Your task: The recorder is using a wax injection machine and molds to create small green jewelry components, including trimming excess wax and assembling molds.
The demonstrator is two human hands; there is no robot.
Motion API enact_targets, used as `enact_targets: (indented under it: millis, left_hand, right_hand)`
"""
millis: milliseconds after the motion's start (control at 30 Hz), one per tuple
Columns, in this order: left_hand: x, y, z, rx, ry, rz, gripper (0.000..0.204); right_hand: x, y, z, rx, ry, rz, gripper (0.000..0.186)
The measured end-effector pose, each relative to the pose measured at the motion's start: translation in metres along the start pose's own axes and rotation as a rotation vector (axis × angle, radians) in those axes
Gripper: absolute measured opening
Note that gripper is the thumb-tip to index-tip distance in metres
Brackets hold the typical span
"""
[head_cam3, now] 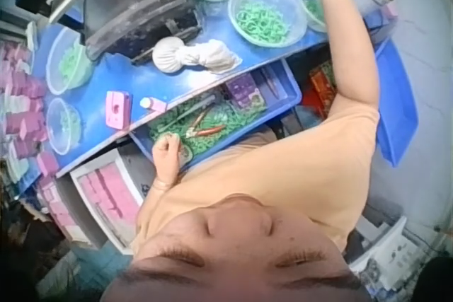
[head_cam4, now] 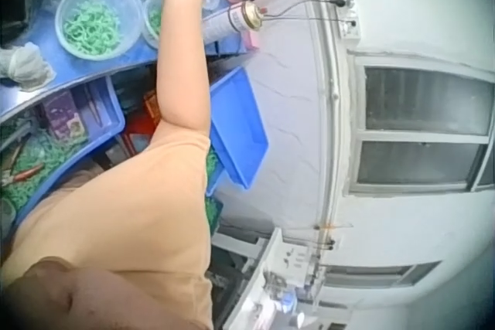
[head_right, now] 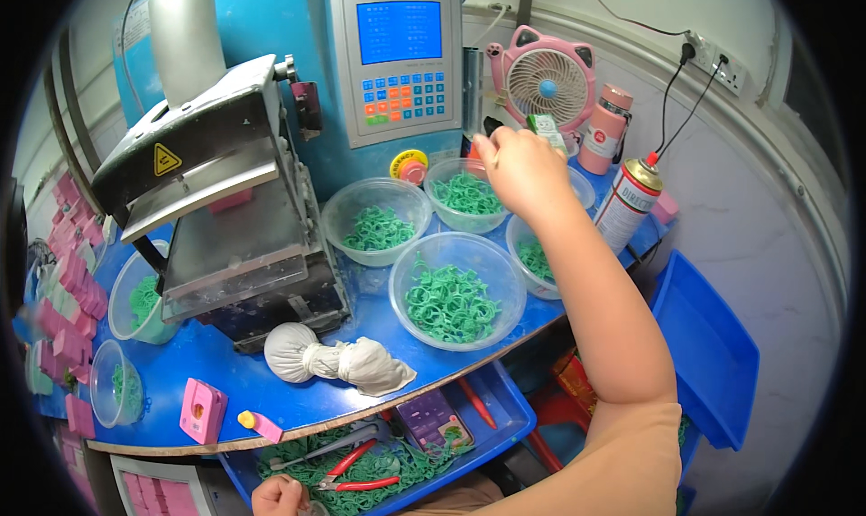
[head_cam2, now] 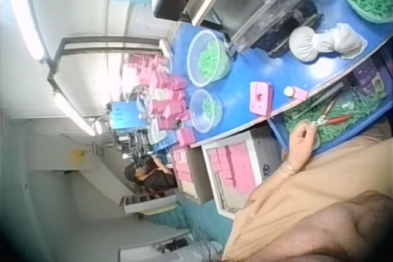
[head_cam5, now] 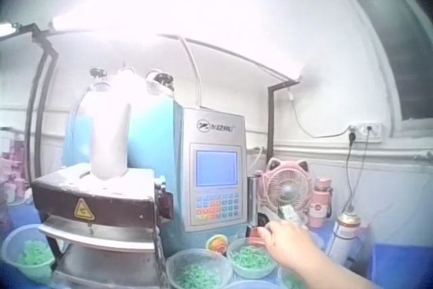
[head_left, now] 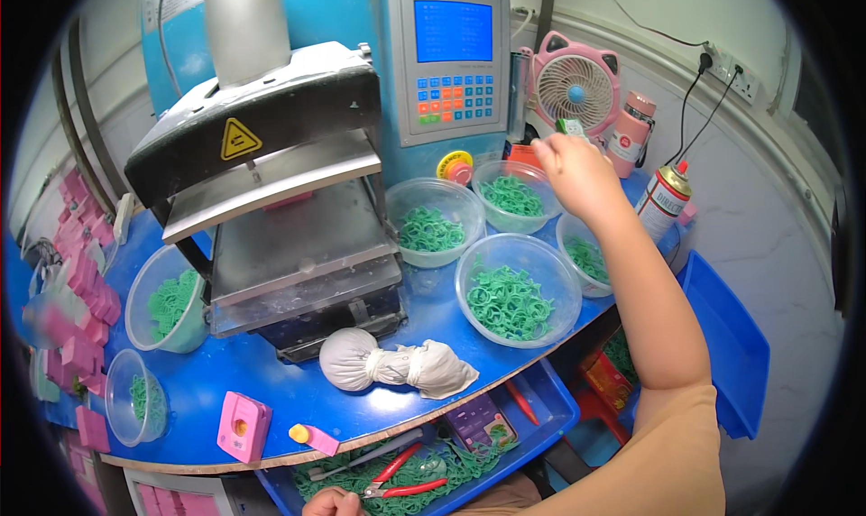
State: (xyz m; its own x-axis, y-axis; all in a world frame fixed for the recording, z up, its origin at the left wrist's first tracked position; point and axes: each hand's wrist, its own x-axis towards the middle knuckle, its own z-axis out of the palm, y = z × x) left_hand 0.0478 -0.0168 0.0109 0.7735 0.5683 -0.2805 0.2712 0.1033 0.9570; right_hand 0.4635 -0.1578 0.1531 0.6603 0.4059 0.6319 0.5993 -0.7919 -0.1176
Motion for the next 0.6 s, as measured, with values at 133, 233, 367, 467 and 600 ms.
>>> enact_targets:
  millis: [133,233,367,467,600]
  left_hand:
    - [0.002,0.014,-0.016,0.562,0.023,0.697,0.012]
    - [0.013,0.033,-0.037,1.014,0.161,1.221,0.035]
    - [0.037,0.051,-0.045,1.090,0.660,0.846,0.064]
    - [0.058,0.057,-0.056,1.180,0.616,0.673,0.066]
    - [0.051,0.047,-0.064,0.945,0.506,0.679,0.050]
  right_hand:
    - [-0.053,-0.044,-0.029,0.861,0.118,-0.104,0.019]
    - [-0.110,-0.084,-0.042,0.874,0.028,-0.729,0.008]
    - [-0.159,-0.128,-0.033,0.845,-0.342,-0.931,0.019]
    - [-0.172,-0.145,-0.019,0.834,-0.417,-0.829,0.026]
    - [-0.182,-0.153,-0.001,0.846,-0.468,-0.777,0.027]
